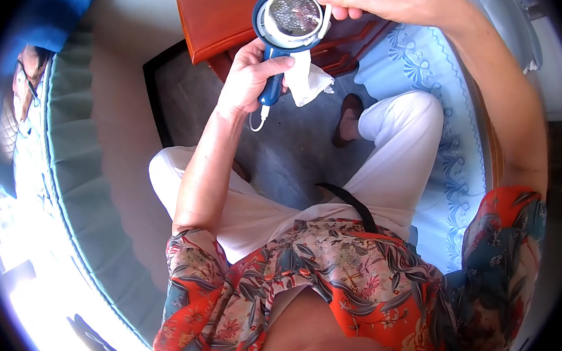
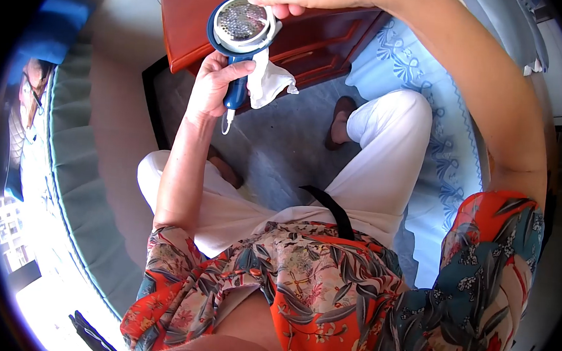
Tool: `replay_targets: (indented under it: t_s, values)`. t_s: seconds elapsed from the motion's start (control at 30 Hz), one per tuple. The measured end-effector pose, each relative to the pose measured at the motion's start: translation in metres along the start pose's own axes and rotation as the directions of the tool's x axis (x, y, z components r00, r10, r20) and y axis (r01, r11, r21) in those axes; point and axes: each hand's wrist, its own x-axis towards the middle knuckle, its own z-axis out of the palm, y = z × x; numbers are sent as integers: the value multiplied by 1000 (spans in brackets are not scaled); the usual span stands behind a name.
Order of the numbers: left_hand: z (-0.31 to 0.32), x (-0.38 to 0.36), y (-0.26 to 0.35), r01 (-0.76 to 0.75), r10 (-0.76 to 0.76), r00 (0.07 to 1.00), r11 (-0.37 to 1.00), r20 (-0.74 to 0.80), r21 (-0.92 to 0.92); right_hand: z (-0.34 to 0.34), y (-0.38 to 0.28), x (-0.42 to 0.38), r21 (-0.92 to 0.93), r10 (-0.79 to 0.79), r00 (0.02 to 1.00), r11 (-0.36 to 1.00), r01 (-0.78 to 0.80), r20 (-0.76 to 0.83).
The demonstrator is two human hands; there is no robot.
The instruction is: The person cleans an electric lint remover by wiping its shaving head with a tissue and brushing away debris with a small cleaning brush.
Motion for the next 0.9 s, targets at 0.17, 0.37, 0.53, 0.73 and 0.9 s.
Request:
replay_targets:
  t_s: [0.17,0.37,0.53,0.73,0.9]
  values:
    - [0,-2,1,6,-5,1000,999,-10,51,19,10,-11,363,234,972,905,-220,7]
    - [3,-2,1,-45,50,998,991,-40,123,58,31,-45,478,222,953,873,-100,-207]
    - [7,-2,0,-88,107,989,980,-101,181,94,8,-56,492,226,882,870,8,-413]
    - [6,-1,-3,-66,88,986,986,-142,153,128,7,-52,231,53,740,963,139,-670]
    - [6,-1,-5,-82,107,980,985,-168,151,136,6,-45,277,102,713,952,133,-694]
